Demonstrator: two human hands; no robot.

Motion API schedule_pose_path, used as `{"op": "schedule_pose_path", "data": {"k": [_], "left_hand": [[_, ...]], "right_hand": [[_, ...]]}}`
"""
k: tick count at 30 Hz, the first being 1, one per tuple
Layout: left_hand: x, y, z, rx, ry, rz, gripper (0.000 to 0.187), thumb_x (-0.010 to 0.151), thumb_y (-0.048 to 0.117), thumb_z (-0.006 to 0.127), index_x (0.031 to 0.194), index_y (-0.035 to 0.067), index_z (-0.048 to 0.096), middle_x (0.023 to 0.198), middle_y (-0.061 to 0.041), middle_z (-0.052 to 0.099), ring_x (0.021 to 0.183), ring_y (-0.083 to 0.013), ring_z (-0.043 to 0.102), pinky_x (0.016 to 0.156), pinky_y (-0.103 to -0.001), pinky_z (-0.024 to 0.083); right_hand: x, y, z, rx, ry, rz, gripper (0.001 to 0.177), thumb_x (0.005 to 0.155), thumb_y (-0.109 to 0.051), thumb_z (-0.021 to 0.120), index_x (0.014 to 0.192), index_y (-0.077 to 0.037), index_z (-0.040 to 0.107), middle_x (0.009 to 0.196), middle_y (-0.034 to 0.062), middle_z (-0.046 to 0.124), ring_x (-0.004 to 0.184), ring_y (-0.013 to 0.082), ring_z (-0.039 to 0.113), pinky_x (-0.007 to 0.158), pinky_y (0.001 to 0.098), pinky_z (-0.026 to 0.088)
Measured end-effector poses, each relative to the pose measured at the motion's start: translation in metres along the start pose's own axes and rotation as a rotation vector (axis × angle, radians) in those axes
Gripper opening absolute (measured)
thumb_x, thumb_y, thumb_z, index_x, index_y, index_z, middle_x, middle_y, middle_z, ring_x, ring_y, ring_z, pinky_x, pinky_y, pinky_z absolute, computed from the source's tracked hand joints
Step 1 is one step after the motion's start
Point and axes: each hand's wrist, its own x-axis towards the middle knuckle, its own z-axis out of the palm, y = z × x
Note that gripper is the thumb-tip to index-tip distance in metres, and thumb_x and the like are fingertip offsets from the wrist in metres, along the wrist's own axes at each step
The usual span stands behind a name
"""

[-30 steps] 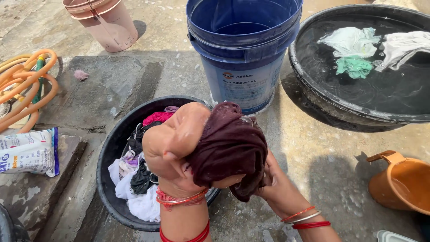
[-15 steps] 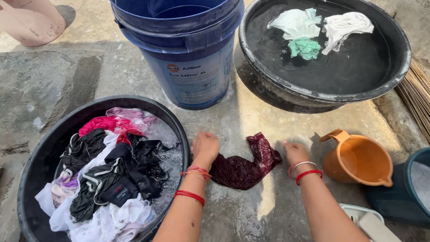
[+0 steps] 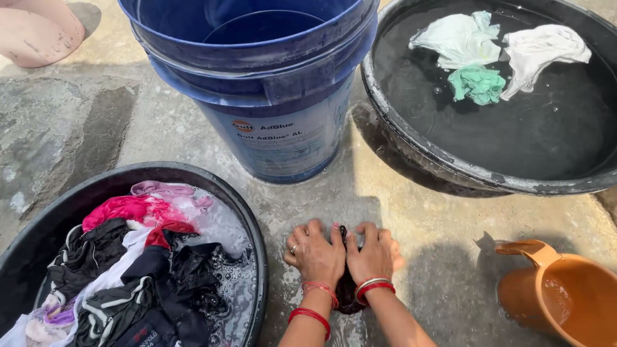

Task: Hand washing clothes in basins outdoors.

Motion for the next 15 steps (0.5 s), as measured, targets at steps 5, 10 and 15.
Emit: {"op": "schedule_pose_path", "data": {"k": [5, 10, 15], "left_hand": [[-0.063, -0.006, -0.021, -0.261, -0.232, -0.178, 0.035, 0.097, 0.04, 0.054, 0.085, 0.014, 0.075, 0.093, -0.008, 0.067, 0.098, -0.034, 0.057, 0.087, -0.051, 0.036], [-0.042, -0.011, -0.01, -0.18, -0.317, 0.11, 0.033, 0.102, 0.029, 0.05, 0.084, 0.011, 0.07, 0.091, -0.011, 0.065, 0.097, -0.0352, 0.057, 0.09, -0.052, 0.036], [0.028, 0.002, 0.002, -0.296, -0.319, -0.559, 0.049, 0.105, 0.041, 0.048, 0.079, 0.005, 0.069, 0.094, -0.022, 0.067, 0.093, -0.0442, 0.057, 0.091, -0.06, 0.033]], "right_hand": [[-0.058, 0.014, -0.005, 0.502, -0.273, 0.321, 0.033, 0.102, -0.024, 0.051, 0.085, -0.002, 0.069, 0.081, 0.0196, 0.064, 0.081, 0.0415, 0.058, 0.077, 0.0488, 0.044], [-0.064, 0.025, -0.001, 0.284, -0.25, -0.021, 0.039, 0.105, -0.02, 0.043, 0.074, -0.006, 0.064, 0.074, 0.0185, 0.065, 0.076, 0.0398, 0.06, 0.077, 0.0502, 0.042], [0.031, 0.005, 0.025, 0.217, -0.403, 0.148, 0.04, 0.1, -0.034, 0.06, 0.071, -0.008, 0.069, 0.073, 0.0183, 0.061, 0.078, 0.0405, 0.056, 0.069, 0.0491, 0.039]]}}
